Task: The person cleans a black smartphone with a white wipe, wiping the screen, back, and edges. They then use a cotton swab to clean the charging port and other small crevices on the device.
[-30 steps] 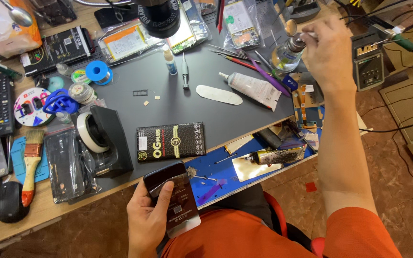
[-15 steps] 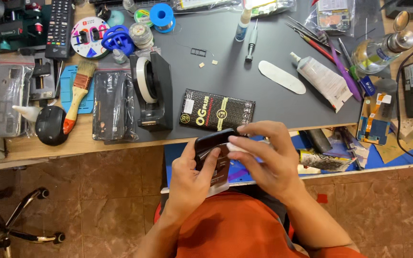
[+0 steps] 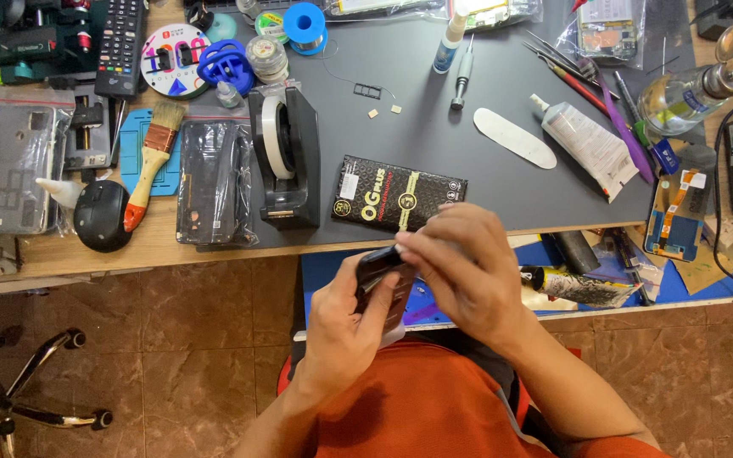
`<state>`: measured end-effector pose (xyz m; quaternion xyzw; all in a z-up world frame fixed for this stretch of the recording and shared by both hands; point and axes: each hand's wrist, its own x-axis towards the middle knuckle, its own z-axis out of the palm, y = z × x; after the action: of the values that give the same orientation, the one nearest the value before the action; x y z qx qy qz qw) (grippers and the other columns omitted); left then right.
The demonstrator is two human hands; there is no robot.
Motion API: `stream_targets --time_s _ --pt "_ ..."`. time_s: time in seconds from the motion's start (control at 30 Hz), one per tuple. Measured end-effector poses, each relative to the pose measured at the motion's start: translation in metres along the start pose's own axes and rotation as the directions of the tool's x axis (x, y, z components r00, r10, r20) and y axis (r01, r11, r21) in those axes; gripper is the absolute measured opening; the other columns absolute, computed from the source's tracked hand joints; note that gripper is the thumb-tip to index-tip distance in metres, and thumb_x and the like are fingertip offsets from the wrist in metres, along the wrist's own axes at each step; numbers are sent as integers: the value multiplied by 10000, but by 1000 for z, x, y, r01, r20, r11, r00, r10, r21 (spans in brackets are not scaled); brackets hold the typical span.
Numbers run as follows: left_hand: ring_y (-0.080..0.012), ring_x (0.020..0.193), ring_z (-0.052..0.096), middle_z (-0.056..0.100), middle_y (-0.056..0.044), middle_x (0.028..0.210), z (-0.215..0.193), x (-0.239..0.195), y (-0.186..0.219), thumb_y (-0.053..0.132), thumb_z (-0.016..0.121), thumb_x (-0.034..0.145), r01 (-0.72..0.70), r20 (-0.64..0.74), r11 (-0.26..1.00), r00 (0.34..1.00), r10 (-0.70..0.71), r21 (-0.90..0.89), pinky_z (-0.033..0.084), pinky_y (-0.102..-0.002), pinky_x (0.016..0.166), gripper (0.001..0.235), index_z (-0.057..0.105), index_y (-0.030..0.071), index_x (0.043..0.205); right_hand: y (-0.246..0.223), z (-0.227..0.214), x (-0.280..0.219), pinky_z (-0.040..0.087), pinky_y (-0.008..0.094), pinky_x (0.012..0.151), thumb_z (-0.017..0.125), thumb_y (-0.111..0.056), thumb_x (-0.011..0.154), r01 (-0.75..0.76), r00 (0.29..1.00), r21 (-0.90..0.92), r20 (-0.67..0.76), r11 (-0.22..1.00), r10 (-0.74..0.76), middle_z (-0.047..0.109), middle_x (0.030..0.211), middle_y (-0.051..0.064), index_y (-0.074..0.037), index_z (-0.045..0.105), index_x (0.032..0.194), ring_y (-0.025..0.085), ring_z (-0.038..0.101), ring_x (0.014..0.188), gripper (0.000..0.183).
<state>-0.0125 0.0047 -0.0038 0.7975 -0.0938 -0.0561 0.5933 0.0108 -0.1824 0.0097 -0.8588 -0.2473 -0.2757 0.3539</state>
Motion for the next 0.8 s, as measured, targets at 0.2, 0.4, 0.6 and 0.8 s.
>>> stream_targets --time_s 0.2,0.4,0.6,0.8 --pt "-135 843 795 815 -59 1019 -11 -2 9 252 633 1000 147 5 986 989 -147 -82 713 -280 646 269 641 82 1207 2 -1 4 601 422 963 692 -32 1024 -25 999 100 44 995 20 652 1115 148 0 711 1185 312 683 1040 165" --pt "-132 556 472 606 -37 644 -8 -3 4 129 590 1002 167 145 985 976 -160 -37 473 -338 535 47 558 96 989 -16 5 7 595 431 1006 599 -98 1072 -16 990 246 139 969 -19 645 1216 170 -18 688 1249 345 697 1133 214" --pt "-97 654 615 745 -19 779 -22 4 16 161 603 999 234 193 972 955 -223 -34 581 -289 661 176 622 117 1169 -12 7 10 609 454 990 644 -94 1051 54 991 233 107 971 -80 639 1174 155 4 683 1228 328 696 1061 206" --pt "-172 992 722 758 -101 1103 -38 5 0 144 672 979 282 111 854 959 -260 -436 673 -326 888 356 641 1 1303 19 -16 8 559 403 874 691 -84 1036 -44 974 41 225 998 33 651 1086 131 -21 715 1210 284 643 962 186"
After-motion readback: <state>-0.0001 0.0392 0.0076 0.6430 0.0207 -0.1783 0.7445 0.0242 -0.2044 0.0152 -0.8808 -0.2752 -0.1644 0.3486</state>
